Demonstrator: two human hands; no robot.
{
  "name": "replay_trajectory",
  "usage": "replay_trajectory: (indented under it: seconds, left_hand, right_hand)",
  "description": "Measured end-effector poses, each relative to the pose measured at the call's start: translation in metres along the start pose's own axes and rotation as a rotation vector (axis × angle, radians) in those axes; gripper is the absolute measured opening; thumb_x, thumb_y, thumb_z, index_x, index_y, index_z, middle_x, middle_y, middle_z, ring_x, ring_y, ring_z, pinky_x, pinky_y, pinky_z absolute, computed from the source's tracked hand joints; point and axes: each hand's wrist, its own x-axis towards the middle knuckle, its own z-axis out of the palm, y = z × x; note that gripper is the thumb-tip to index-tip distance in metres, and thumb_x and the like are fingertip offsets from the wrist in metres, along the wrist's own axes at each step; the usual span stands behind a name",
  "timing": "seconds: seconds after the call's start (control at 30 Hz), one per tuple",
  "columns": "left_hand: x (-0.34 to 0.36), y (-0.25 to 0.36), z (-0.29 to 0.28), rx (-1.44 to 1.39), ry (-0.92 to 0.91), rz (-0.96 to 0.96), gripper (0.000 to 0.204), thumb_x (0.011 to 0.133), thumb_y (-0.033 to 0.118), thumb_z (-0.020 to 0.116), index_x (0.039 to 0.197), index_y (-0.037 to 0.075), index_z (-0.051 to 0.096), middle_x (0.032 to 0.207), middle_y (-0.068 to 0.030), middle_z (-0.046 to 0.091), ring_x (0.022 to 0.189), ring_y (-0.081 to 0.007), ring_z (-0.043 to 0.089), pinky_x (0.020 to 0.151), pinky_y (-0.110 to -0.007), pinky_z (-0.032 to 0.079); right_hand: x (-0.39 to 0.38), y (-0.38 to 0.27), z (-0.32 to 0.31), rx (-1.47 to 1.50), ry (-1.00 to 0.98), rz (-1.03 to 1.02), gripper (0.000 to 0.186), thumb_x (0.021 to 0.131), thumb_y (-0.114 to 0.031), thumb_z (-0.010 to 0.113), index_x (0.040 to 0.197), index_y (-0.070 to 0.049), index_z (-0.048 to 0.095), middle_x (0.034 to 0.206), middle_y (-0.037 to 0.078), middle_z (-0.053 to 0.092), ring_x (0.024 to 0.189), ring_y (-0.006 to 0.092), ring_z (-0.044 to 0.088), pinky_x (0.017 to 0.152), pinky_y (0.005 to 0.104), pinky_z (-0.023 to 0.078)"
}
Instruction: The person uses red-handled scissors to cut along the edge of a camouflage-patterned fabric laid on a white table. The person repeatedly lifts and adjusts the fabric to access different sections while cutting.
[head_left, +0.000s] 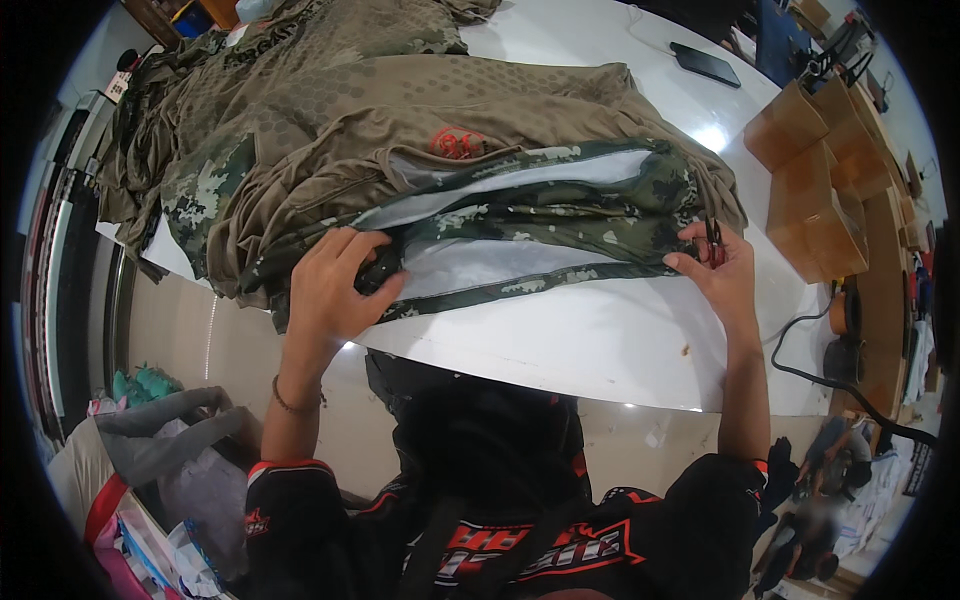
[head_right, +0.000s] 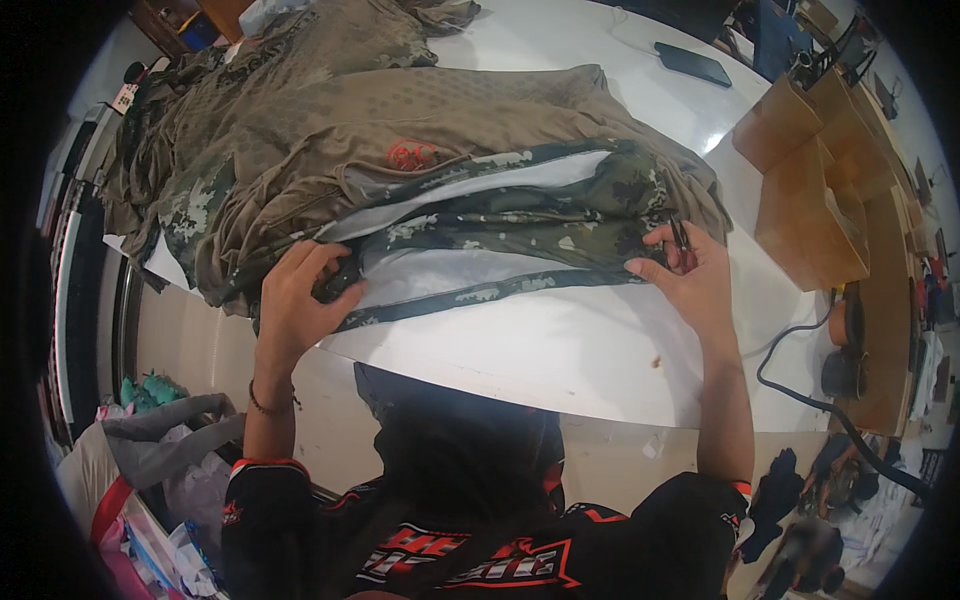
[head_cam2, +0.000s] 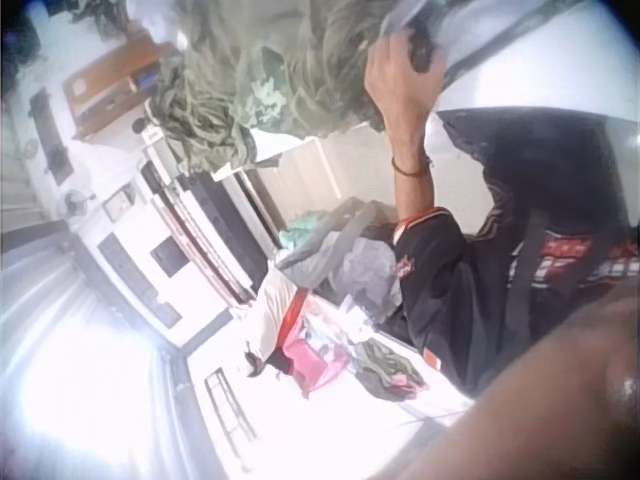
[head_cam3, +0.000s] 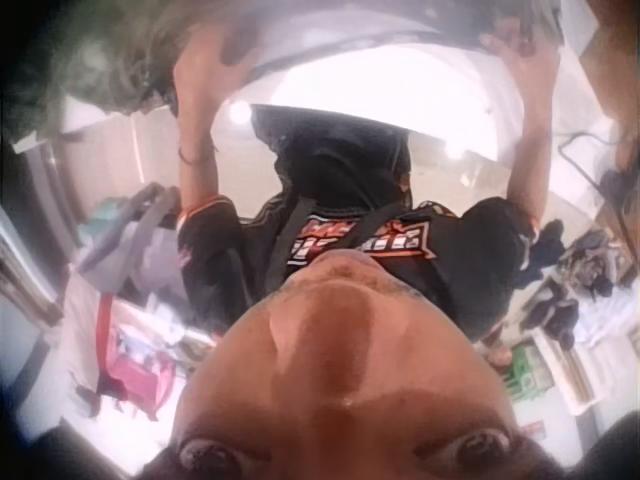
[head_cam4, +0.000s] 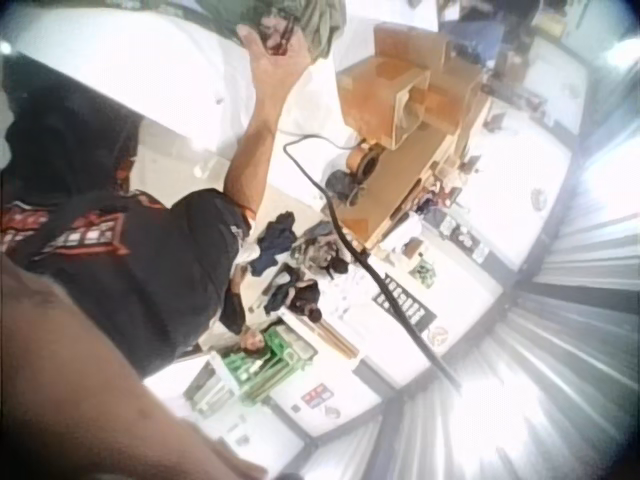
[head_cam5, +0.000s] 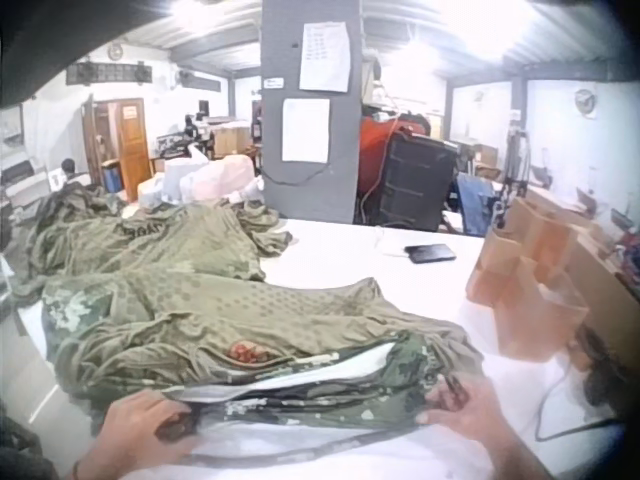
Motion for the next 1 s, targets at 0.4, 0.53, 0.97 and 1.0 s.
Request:
replay_trajectory:
  seconds: [0.4, 0.53, 0.97, 1.0]
  left_hand:
    - [-0.028, -0.027, -0.017, 0.033, 0.146, -0.129, 0.012, 0.080, 0.009, 0.081, 0.091, 0.006, 0.077, 0.085, -0.0091, 0.069, 0.082, -0.0298, 0.069, 0.070, -0.039, 0.055]
    - [-0.040, -0.053, -0.043, -0.114, -0.058, -0.172, 0.012, 0.080, 0.005, 0.083, 0.091, 0.004, 0.079, 0.079, -0.0088, 0.070, 0.072, -0.0212, 0.067, 0.065, -0.032, 0.053]
    - [-0.032, -0.096, -0.031, -0.805, 0.212, -0.318, 0.009, 0.102, -0.002, 0.065, 0.110, 0.001, 0.065, 0.109, -0.0071, 0.073, 0.106, -0.0096, 0.066, 0.094, -0.026, 0.051]
    - [-0.037, -0.093, -0.036, -0.807, 0.221, -0.386, 0.014, 0.100, 0.000, 0.068, 0.114, 0.000, 0.066, 0.112, -0.0073, 0.073, 0.109, -0.0123, 0.067, 0.096, -0.027, 0.052]
  right_hand:
    - [0.002, 0.002, 0.003, -0.121, 0.047, -0.102, 0.025, 0.082, -0.003, 0.085, 0.097, -0.004, 0.065, 0.082, -0.007, 0.048, 0.071, 0.0011, 0.041, 0.061, 0.0188, 0.033]
    - [-0.002, 0.020, -0.006, -0.228, -0.039, -0.192, 0.025, 0.085, 0.001, 0.082, 0.100, -0.005, 0.063, 0.089, -0.006, 0.050, 0.073, 0.0015, 0.043, 0.061, 0.0184, 0.034]
    - [0.006, 0.037, -0.007, -0.054, 0.037, -0.172, 0.011, 0.103, -0.005, 0.067, 0.103, -0.006, 0.056, 0.097, -0.005, 0.049, 0.081, 0.0031, 0.044, 0.069, 0.0192, 0.037]
    - [0.006, 0.037, -0.007, -0.036, 0.031, -0.160, 0.011, 0.103, -0.005, 0.067, 0.103, -0.006, 0.057, 0.097, -0.005, 0.050, 0.081, 0.0030, 0.044, 0.069, 0.0191, 0.037]
